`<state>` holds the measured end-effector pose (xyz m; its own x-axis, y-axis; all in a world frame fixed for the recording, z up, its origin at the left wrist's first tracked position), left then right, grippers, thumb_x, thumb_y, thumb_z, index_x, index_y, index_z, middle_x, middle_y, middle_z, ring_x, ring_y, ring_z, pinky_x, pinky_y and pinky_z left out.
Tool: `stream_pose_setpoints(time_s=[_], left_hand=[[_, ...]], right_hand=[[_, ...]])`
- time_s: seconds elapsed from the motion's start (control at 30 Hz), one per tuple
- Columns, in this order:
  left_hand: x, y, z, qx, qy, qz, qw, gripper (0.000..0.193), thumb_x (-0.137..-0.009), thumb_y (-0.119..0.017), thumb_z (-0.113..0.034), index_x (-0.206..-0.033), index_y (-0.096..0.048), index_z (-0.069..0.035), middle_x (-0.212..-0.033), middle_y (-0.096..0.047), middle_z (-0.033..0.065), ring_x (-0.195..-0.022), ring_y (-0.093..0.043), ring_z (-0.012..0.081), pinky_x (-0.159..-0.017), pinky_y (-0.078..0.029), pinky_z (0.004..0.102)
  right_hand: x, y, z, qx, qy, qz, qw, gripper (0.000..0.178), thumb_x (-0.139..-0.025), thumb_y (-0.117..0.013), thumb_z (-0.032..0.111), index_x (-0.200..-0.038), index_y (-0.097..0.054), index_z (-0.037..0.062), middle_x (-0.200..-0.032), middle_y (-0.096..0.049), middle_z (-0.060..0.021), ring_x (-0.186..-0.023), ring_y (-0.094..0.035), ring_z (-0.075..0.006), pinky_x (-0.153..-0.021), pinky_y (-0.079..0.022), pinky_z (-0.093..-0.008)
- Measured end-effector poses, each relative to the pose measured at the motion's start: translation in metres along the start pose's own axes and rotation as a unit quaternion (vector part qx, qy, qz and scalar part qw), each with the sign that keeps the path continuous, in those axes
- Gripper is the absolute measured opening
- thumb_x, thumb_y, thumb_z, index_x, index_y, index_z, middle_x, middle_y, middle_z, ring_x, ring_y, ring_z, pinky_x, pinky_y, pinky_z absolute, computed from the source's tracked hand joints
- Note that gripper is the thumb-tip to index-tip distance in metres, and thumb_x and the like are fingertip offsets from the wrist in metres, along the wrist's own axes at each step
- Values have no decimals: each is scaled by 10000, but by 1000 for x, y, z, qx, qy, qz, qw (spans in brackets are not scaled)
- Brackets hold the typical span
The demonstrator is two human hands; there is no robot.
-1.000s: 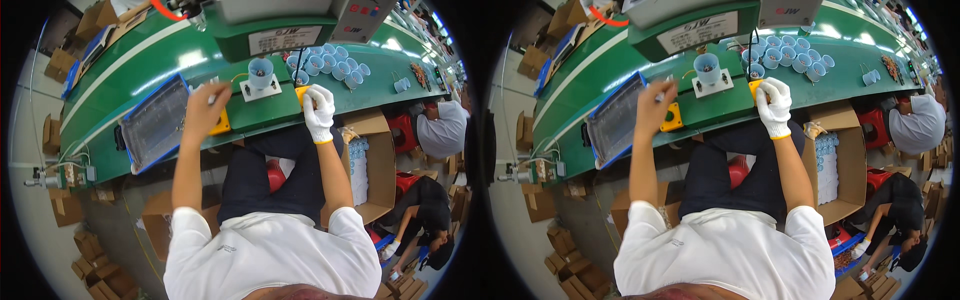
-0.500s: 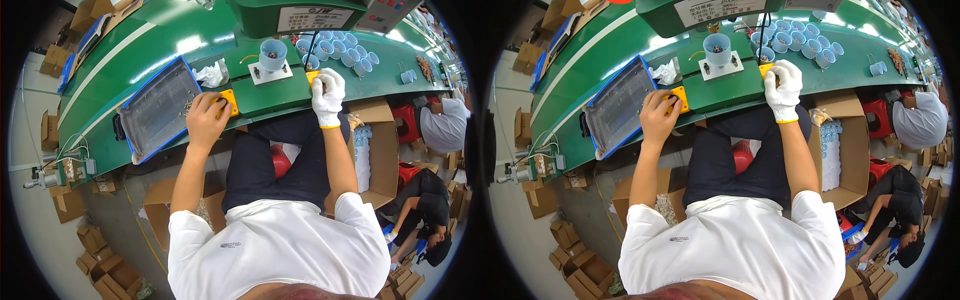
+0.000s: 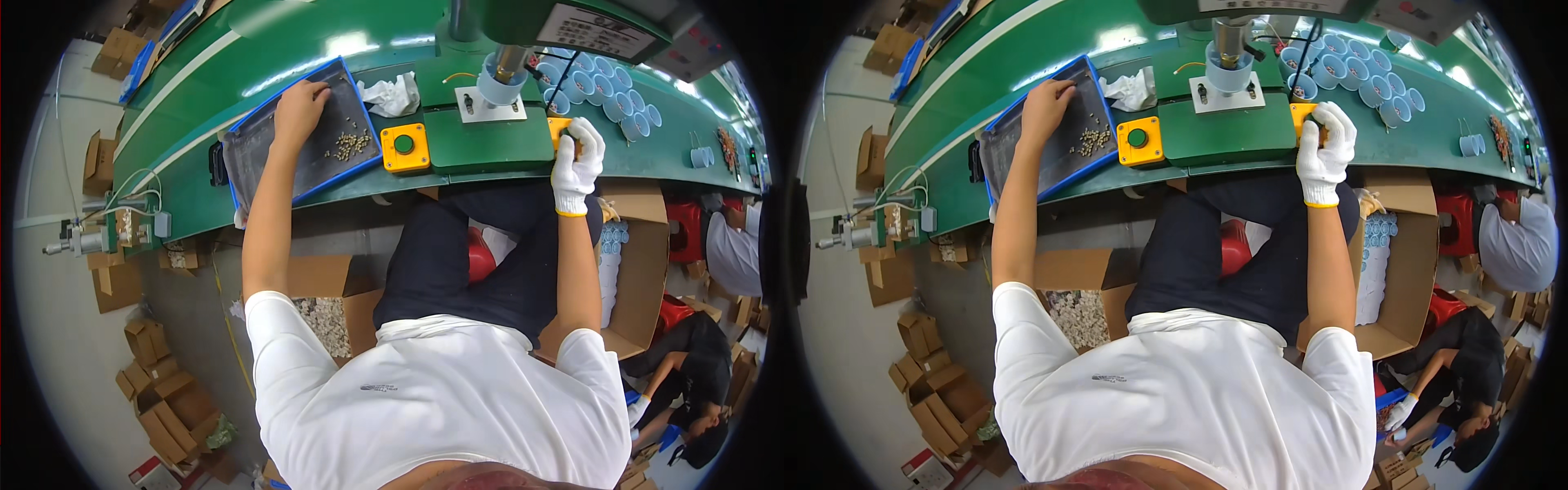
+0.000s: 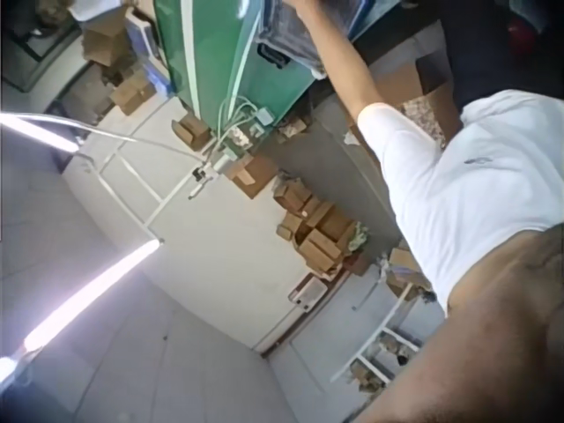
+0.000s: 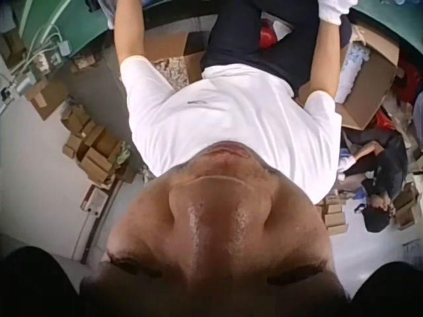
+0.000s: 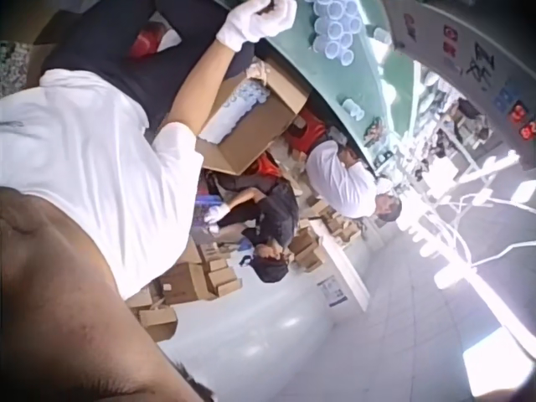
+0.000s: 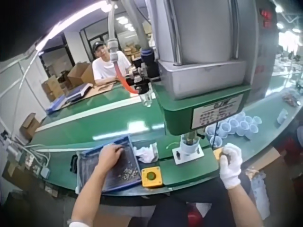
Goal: Assembling small metal parts into plastic housings using a stationary press machine on a production line.
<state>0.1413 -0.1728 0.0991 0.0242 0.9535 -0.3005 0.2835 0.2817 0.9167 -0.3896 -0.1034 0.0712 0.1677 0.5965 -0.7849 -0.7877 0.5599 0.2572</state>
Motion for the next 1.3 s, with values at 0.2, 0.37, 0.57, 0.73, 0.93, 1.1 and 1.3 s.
stream_pose_setpoints(time_s=[0.2,0.37,0.57,0.73,0.93,1.1,1.3], left_hand=[[-28,-33,12,-49,-7,28,998,282,-1034,-673,-295,-1125,-816,-69,-1070,-783,224,-1011,-731,460,-893,-567,552],[-14,-30,16,-36,-49,18,998,226,-1092,-587,-189,-1170,-678,2,-1133,-724,274,-1070,-690,486,-912,-543,544],[35,-5,-127,199,-54,-18,978,147,-1104,-549,-91,-1163,-606,30,-1052,-674,232,-971,-667,390,-910,-526,442],[44,-4,-187,274,-80,-22,958,102,-1093,-545,-46,-1149,-610,9,-1105,-666,162,-1007,-636,299,-931,-498,385],[44,-14,-188,241,-100,-18,965,87,-1068,-578,-28,-1129,-618,20,-1062,-644,195,-982,-637,361,-902,-512,429],[39,-16,-202,233,-123,-13,965,76,-1056,-580,-23,-1104,-619,22,-1037,-636,209,-960,-633,384,-880,-509,446],[46,-5,-196,219,-121,-27,968,66,-1040,-587,-35,-1077,-617,11,-996,-630,214,-940,-620,417,-858,-498,474]], right_hand=[[-14,10,14,59,34,-13,998,219,-893,-748,63,-1112,-742,60,-1221,-747,-161,-1126,-704,-367,-1004,-569,-460],[-20,12,21,30,46,1,998,230,-846,-756,79,-1074,-726,75,-1191,-746,-144,-1097,-697,-383,-975,-570,-483],[-11,23,8,-70,-58,2,996,301,-873,-775,90,-1166,-720,46,-1232,-731,-157,-1151,-686,-366,-1008,-567,-454],[-19,22,14,-35,-36,25,998,343,-869,-769,78,-1204,-703,45,-1271,-716,-162,-1185,-671,-365,-1040,-548,-459],[-62,0,85,-4,-59,97,994,709,-764,-913,270,-1360,-661,-21,-1305,-715,-222,-1199,-677,-417,-1061,-540,-480],[-94,-60,106,-187,-207,227,933,761,-752,-931,297,-1375,-658,-43,-1235,-731,-214,-961,-743,-383,-872,-597,-436],[-120,1,109,-88,162,-142,973,515,-724,-834,127,-1206,-698,9,-878,-742,-138,-728,-719,-336,-698,-573,-419]])
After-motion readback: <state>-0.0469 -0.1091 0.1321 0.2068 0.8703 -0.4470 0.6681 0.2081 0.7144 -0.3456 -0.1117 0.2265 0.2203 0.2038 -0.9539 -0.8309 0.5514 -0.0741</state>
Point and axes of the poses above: each hand's wrist, its own x-axis away from the middle knuckle, its own y-axis out of the back of the hand, z = x × y, the point moved 6 cm from there along -x, towards the middle knuckle
